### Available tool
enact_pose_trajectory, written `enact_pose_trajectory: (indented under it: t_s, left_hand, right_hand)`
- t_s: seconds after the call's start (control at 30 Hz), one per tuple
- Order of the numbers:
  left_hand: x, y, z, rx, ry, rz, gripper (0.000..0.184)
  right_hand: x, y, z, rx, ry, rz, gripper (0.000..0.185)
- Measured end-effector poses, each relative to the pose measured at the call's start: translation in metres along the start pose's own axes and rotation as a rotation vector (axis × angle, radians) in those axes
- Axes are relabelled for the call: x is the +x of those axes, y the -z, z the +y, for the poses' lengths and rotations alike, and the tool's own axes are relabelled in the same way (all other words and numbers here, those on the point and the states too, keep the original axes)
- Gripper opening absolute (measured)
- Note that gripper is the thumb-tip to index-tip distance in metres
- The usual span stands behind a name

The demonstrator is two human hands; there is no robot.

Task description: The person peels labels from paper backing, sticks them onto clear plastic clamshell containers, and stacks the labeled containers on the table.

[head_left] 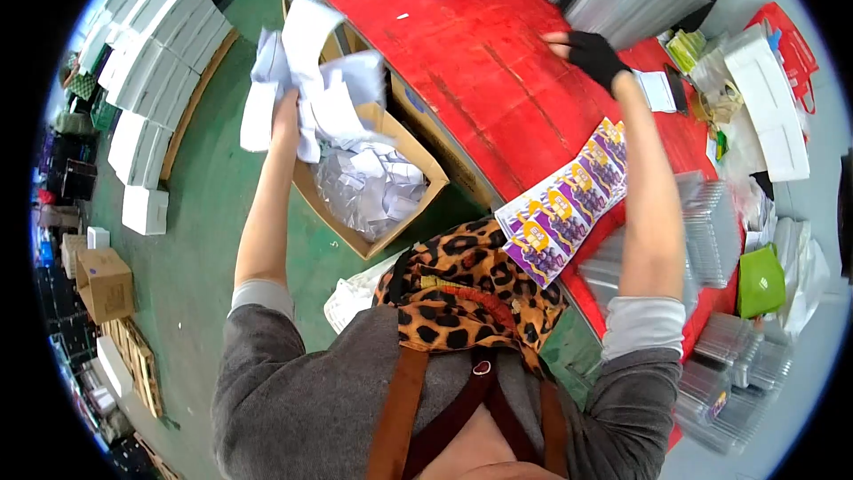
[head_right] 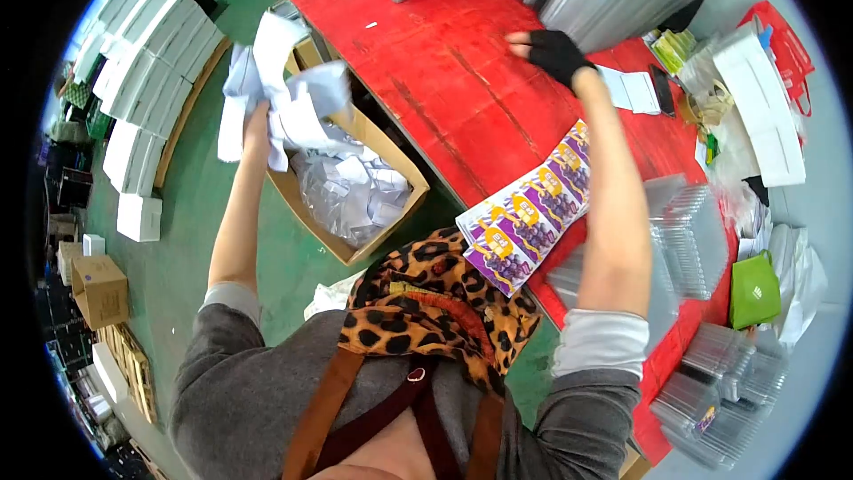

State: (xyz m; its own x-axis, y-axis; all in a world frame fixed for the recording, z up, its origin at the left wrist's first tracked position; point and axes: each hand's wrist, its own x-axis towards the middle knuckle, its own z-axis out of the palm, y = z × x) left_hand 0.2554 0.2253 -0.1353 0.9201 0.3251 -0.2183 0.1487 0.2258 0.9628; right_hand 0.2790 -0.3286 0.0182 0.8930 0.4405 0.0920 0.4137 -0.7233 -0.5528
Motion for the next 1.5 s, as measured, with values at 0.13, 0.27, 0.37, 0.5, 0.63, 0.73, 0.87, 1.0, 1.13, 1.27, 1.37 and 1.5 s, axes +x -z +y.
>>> enact_pose_trajectory:
  t_s: [0.13, 0.27, 0.37, 0.5, 0.63, 0.73, 0.87, 1.0, 1.13, 1.27, 1.37, 1.5]
  left_hand:
    - [0.034, 0.071, -0.120, 0.247, 0.086, 0.097, 0.060]
    - [0.016, 0.053, -0.149, 0.516, -0.059, 0.248, 0.093]
    - [0.044, 0.062, -0.187, 0.632, 0.253, 0.345, 0.133]
    - [0.081, 0.079, -0.236, 0.502, 0.387, 0.224, 0.125]
    - [0.086, 0.086, -0.239, 0.500, 0.646, 0.130, 0.121]
    - [0.101, 0.116, -0.279, 0.464, 0.675, 0.076, 0.105]
    - [0.070, 0.137, -0.315, 0.306, 0.494, 0.091, 0.068]
    - [0.029, 0.105, -0.310, 0.410, 0.689, 0.154, 0.030]
    - [-0.045, 0.048, -0.289, 0.221, 0.522, -0.023, 0.023]
    - [-0.124, -0.039, -0.194, 0.135, 0.353, -0.100, 0.023]
    - [-0.157, -0.081, -0.123, -0.007, 0.252, -0.206, 0.023]
    - [-0.161, -0.109, -0.045, -0.160, 0.439, -0.604, 0.036]
  right_hand:
    - [-0.064, 0.033, 0.067, 0.352, -0.517, 0.173, 0.034]
    - [-0.112, 0.048, 0.111, 0.350, -0.706, 0.298, 0.029]
    - [-0.135, 0.059, 0.130, 0.282, -0.853, 0.345, 0.029]
    - [-0.146, 0.080, 0.149, 0.212, -0.965, 0.342, 0.028]
    - [-0.151, 0.093, 0.172, 0.055, -0.916, 0.358, 0.027]
    - [-0.166, 0.095, 0.229, -0.378, -0.567, 0.425, 0.028]
    - [-0.160, 0.080, 0.209, -0.463, -0.792, 0.492, 0.058]
    - [-0.141, 0.057, 0.185, -0.381, -0.846, 0.253, 0.104]
    - [-0.110, 0.027, 0.155, -0.453, -0.925, 0.096, 0.101]
    - [-0.076, 0.011, 0.141, -0.661, -0.918, 0.092, 0.038]
    - [-0.043, 0.008, 0.104, -0.713, -0.763, -0.067, 0.028]
    - [-0.026, -0.055, -0.024, -0.376, 0.055, -0.187, 0.026]
